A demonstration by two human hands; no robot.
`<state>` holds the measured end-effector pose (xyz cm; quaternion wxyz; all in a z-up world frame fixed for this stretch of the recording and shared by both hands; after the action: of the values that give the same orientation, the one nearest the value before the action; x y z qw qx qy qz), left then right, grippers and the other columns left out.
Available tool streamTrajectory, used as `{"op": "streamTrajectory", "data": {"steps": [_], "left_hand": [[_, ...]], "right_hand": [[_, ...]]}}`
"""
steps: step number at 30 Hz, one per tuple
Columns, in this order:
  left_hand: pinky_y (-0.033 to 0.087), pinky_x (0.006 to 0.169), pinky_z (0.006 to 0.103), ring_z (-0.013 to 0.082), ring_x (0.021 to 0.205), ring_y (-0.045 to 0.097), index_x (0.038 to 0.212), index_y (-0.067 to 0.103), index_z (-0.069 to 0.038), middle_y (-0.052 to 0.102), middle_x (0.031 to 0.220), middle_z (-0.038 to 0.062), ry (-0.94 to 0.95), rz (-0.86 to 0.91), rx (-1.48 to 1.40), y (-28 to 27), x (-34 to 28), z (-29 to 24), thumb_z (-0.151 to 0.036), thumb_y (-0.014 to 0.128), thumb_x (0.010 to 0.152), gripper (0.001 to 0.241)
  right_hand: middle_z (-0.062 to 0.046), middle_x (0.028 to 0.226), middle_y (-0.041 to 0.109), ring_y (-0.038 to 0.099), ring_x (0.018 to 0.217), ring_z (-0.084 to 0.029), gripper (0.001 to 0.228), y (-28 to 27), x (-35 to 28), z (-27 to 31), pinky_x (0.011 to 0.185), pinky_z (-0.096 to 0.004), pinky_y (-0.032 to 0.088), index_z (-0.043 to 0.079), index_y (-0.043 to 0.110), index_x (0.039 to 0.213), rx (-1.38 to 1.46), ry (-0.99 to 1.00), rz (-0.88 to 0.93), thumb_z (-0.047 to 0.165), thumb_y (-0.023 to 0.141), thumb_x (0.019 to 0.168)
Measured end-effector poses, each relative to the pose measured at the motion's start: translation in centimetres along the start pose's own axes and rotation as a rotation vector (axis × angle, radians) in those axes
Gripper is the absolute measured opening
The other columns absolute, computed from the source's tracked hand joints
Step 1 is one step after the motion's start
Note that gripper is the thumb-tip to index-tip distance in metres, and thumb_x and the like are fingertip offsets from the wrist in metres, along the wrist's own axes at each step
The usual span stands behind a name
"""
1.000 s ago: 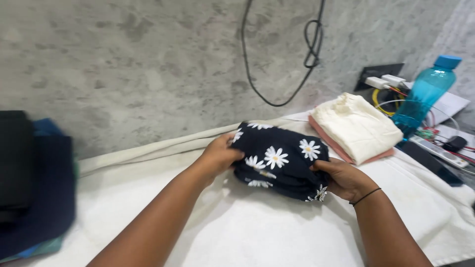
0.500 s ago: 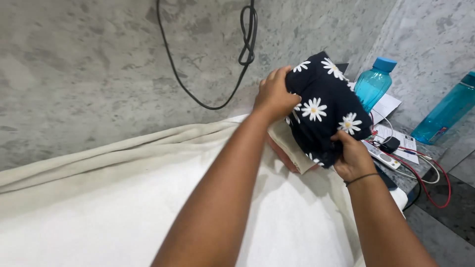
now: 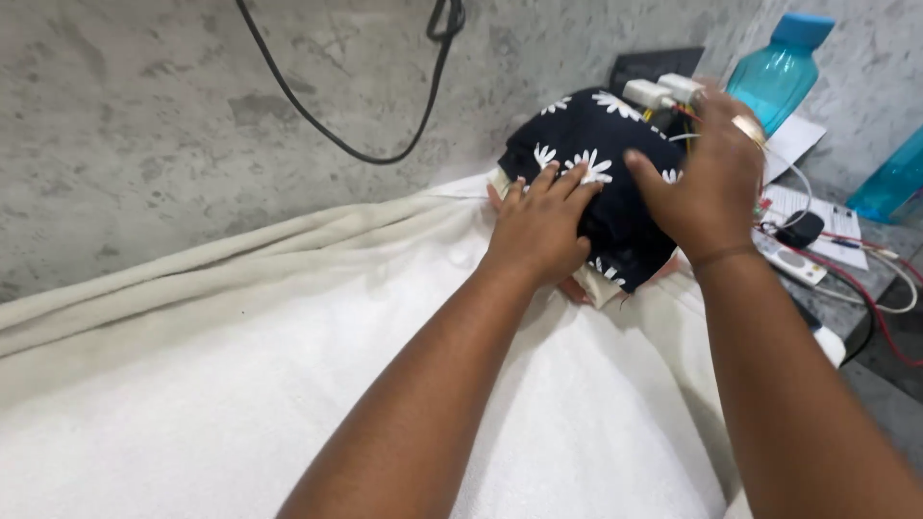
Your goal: The person folds a peach-colored cloth on a white surface, smoothing it out before stacking it. They then fold a white cloth, a dark blue cloth with white daisies, a dark blue cloth with a floral pattern, a dark blue cloth, a light blue cloth, and a maroon cloth, stacking each one on top of the previous.
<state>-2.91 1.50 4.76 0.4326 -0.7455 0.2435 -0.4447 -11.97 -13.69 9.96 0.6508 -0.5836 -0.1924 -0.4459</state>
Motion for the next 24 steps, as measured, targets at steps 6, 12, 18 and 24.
{"op": "streamTrajectory", "data": {"steps": [6,12,18,24], "left_hand": [[0.02,0.123,0.0522,0.0229,0.155,0.019,0.154,0.04,-0.014,0.03,0.164,0.005,-0.065,-0.061,0.021,5.5,-0.1,2.6,-0.037,0.063,0.088,0.074],[0.023,0.122,0.0504,0.0229,0.158,0.021,0.153,0.043,-0.014,0.031,0.167,0.004,-0.019,-0.159,0.006,4.9,-0.7,3.1,-0.039,0.054,0.093,0.066],[0.014,0.124,0.0573,0.0274,0.148,0.031,0.147,0.048,-0.02,0.041,0.156,0.007,-0.045,-0.028,0.193,-1.8,-3.6,1.7,-0.049,0.052,0.093,0.061],[0.038,0.108,0.0501,0.0278,0.125,0.056,0.116,0.071,-0.014,0.066,0.129,0.006,-0.076,-0.033,0.117,-8.3,-14.5,6.0,-0.038,0.061,0.091,0.036]], "right_hand": [[-0.023,0.158,0.041,0.034,0.143,-0.047,0.052,14.1,1.0,-3.9,0.113,-0.059,0.02,0.036,0.057,0.149,-0.072,-0.324,0.242,0.056,0.049,0.101],[-0.016,0.162,0.036,0.031,0.147,-0.042,0.057,13.2,1.0,-1.9,0.119,-0.057,0.02,0.038,0.051,0.152,-0.143,-0.171,0.37,0.057,0.041,0.099],[-0.016,0.155,0.053,0.057,0.131,-0.038,0.058,6.3,1.2,4.1,0.106,-0.055,0.043,0.026,0.06,0.146,-0.383,-0.202,0.308,0.041,0.064,0.091],[-0.009,0.145,0.062,0.067,0.118,-0.033,0.078,3.9,-5.0,12.7,0.098,-0.046,0.053,0.015,0.042,0.157,-0.214,-0.368,0.604,0.041,0.07,0.088]]}}
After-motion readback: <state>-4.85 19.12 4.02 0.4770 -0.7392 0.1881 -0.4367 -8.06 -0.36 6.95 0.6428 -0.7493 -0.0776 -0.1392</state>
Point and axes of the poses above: each hand's wrist, its own x-axis towards the middle knuckle, its own y-axis out of the palm, z = x × y, the point moved 2 cm from there along x, towards the middle knuckle
